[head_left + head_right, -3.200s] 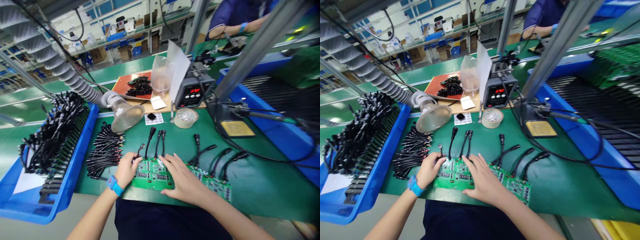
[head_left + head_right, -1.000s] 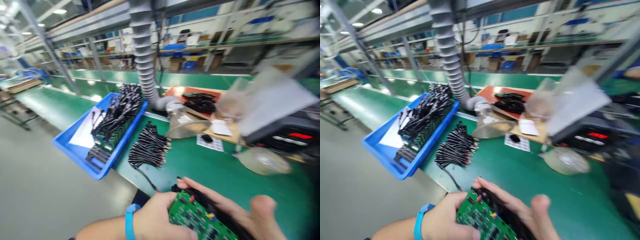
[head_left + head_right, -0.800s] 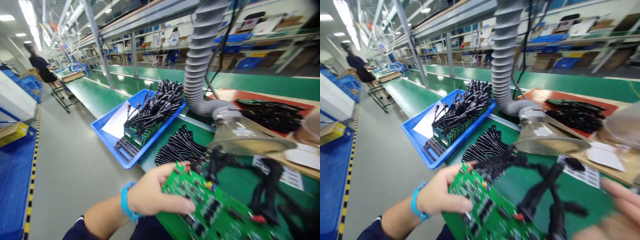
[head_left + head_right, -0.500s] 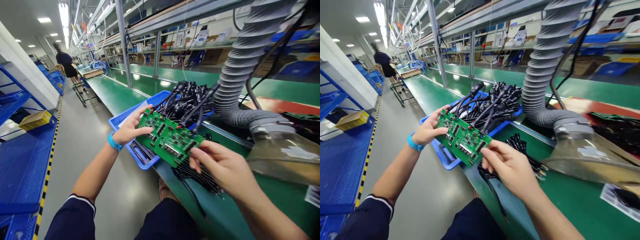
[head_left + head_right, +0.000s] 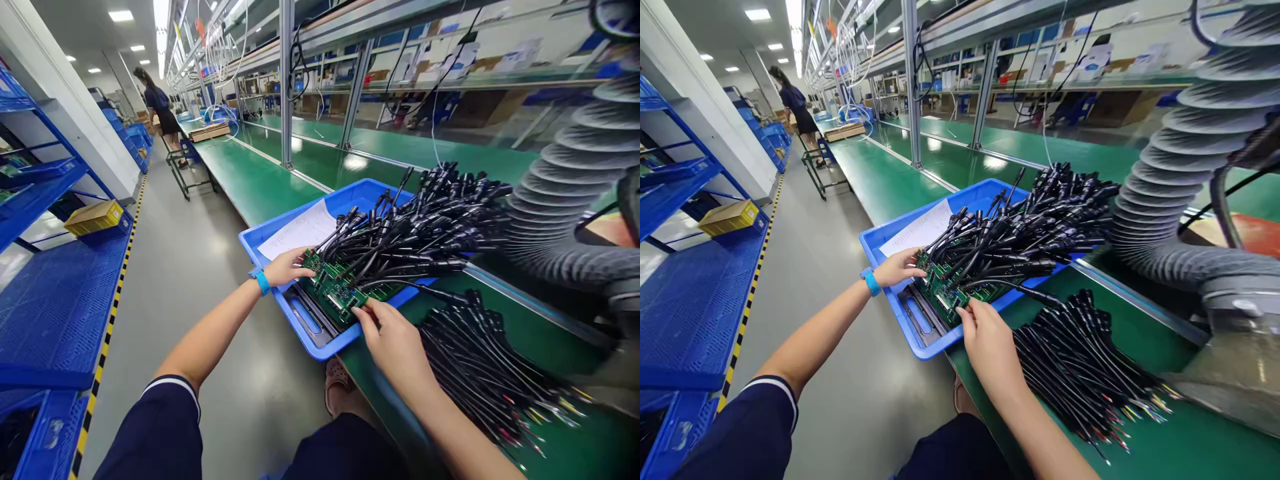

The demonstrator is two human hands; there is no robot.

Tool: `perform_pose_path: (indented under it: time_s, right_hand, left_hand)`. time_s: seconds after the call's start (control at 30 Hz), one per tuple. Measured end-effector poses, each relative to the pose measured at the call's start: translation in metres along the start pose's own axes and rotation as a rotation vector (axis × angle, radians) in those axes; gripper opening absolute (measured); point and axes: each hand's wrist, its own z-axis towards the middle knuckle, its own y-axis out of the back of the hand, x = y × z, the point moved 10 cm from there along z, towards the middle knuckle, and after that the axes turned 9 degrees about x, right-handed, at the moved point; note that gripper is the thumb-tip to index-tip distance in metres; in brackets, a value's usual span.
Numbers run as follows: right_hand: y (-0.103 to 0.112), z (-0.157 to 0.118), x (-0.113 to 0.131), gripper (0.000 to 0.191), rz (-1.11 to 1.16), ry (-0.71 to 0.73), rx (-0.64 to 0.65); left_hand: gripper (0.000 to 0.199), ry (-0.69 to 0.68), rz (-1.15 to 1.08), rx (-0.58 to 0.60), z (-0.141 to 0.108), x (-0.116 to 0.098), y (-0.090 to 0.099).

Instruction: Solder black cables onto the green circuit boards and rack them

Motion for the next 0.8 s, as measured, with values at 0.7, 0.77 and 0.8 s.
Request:
perform_pose_path:
  time_s: [0.7, 0.77, 0.8]
  right_hand:
    - [-0.001, -0.018, 0.0, 0.033, -0.03, 0.051, -0.009]
    - [-0.003, -0.02, 0.002, 0.033, -0.008, 0.051, 0.013]
    - [-0.004, -0.021, 0.002, 0.033, 0.003, 0.05, 0.031]
  left_hand:
    - [0.033, 0.685, 0.555, -0.05, 0.01, 0.053, 0.081]
    - [0.033, 0.829, 0.652, -0.091, 0.016, 0.061, 0.096]
    - [0.033, 0.887, 0.695, -0.101, 0.018, 0.063, 0.099]
